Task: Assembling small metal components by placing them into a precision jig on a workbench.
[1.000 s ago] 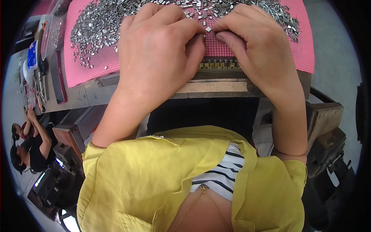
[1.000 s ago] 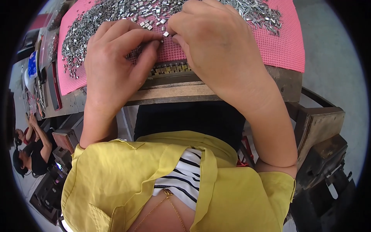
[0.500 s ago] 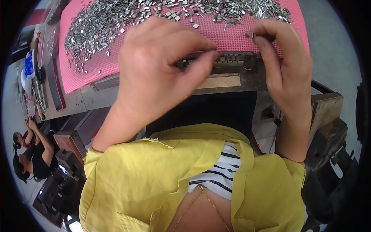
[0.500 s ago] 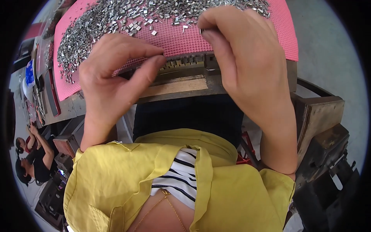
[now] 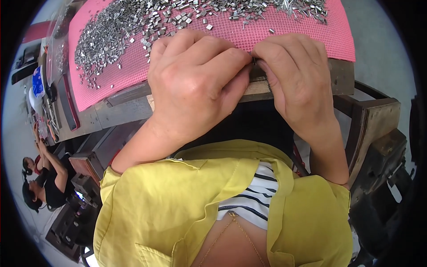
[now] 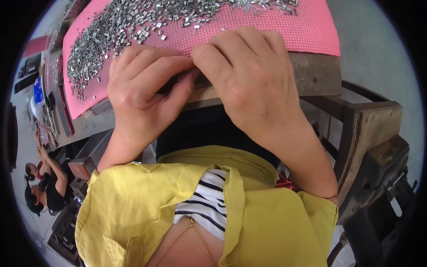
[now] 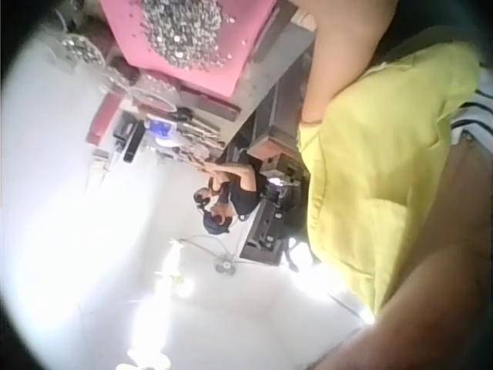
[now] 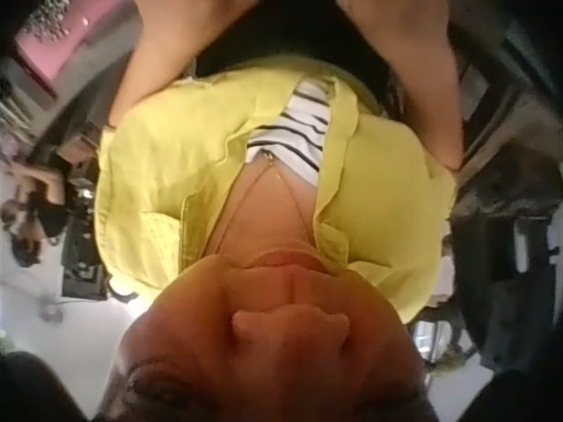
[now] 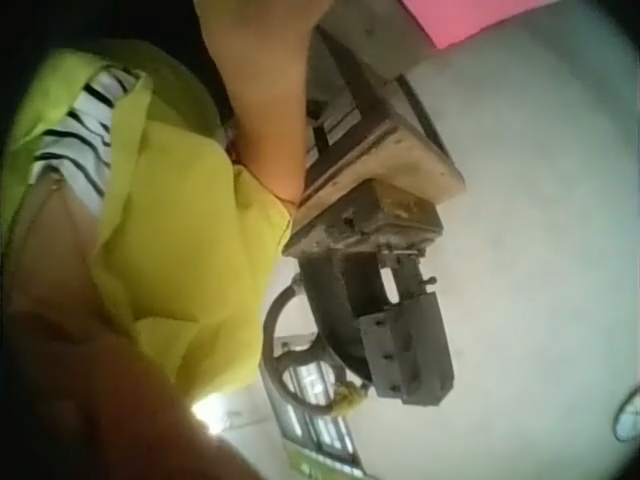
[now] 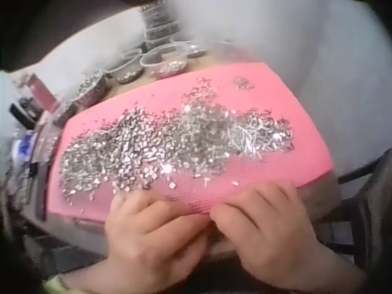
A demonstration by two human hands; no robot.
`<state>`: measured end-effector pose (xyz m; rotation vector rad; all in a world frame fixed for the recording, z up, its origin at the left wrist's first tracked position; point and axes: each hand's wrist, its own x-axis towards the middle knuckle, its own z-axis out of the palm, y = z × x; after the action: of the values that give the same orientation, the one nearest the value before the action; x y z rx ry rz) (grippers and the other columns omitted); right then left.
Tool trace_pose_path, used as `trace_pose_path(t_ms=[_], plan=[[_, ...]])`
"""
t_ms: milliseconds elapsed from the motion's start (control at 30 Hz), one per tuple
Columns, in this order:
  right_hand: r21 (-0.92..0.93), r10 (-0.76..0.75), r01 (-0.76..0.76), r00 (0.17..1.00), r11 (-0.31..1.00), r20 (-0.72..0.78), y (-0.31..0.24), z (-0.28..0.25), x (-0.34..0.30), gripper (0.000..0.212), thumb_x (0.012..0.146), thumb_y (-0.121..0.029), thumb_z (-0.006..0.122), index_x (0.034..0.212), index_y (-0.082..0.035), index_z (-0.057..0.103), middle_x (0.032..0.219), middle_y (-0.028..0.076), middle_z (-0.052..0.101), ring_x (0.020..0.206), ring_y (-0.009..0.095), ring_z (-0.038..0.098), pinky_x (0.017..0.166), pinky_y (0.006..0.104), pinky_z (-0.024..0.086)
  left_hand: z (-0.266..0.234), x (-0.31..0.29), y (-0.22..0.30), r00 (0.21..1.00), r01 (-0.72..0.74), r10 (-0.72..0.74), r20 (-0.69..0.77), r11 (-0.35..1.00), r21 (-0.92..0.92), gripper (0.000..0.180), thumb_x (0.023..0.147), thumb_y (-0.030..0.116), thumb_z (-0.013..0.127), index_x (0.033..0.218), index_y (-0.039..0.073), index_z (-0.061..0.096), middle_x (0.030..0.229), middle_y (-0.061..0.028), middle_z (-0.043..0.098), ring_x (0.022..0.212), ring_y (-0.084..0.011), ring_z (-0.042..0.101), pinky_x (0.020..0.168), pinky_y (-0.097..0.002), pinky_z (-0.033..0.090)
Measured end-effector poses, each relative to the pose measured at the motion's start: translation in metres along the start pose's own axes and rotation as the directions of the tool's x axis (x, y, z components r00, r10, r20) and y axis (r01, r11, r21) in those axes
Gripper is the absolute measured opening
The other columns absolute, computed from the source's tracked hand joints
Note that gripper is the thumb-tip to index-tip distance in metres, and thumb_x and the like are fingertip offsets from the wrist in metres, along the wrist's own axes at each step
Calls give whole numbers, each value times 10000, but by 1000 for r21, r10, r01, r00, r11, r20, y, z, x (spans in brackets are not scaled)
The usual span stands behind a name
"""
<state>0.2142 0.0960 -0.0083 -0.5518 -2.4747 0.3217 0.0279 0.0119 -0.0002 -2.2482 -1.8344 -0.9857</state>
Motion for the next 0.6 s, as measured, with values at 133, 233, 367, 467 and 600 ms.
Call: trace_pose_path(t_ms=[133,233,367,467,600], plan=[[-1,12,-12,998,1000,54,-3,-4,2,306,815,9,724,1111,-49,672,1063,102,675,1009,318,640,877,428,462,-1,-2,1,996,85,-84,12,994,-63,223,682,34,837,891,81,775,868,-32,738,784,-237,660,718,-342,506],[-5,13,-13,998,1000,64,-4,-5,3,315,803,5,728,1108,-45,670,1074,104,675,1012,321,640,880,436,464,-5,1,4,982,174,-166,86,979,-103,214,702,30,843,902,69,776,862,-44,736,782,-231,660,716,-332,510],[34,26,-28,999,999,48,-3,-8,4,275,821,14,721,1085,-40,669,1036,112,677,981,325,646,869,433,471,-5,1,4,976,207,-196,96,970,-129,205,727,37,847,919,65,779,859,-53,735,776,-227,658,722,-328,513],[75,40,-42,999,996,27,2,-7,3,236,840,23,711,1063,-38,665,995,106,679,945,323,650,849,421,478,-5,1,6,958,273,-260,122,956,-106,216,737,45,852,940,66,780,858,-58,734,774,-234,658,726,-327,516],[110,38,-35,999,993,-19,4,-5,3,186,857,29,699,1023,-42,655,963,93,680,907,315,649,823,404,483,-9,0,4,972,222,-210,106,967,-121,303,722,50,859,1016,74,791,913,-61,738,843,-240,664,777,-333,514]])
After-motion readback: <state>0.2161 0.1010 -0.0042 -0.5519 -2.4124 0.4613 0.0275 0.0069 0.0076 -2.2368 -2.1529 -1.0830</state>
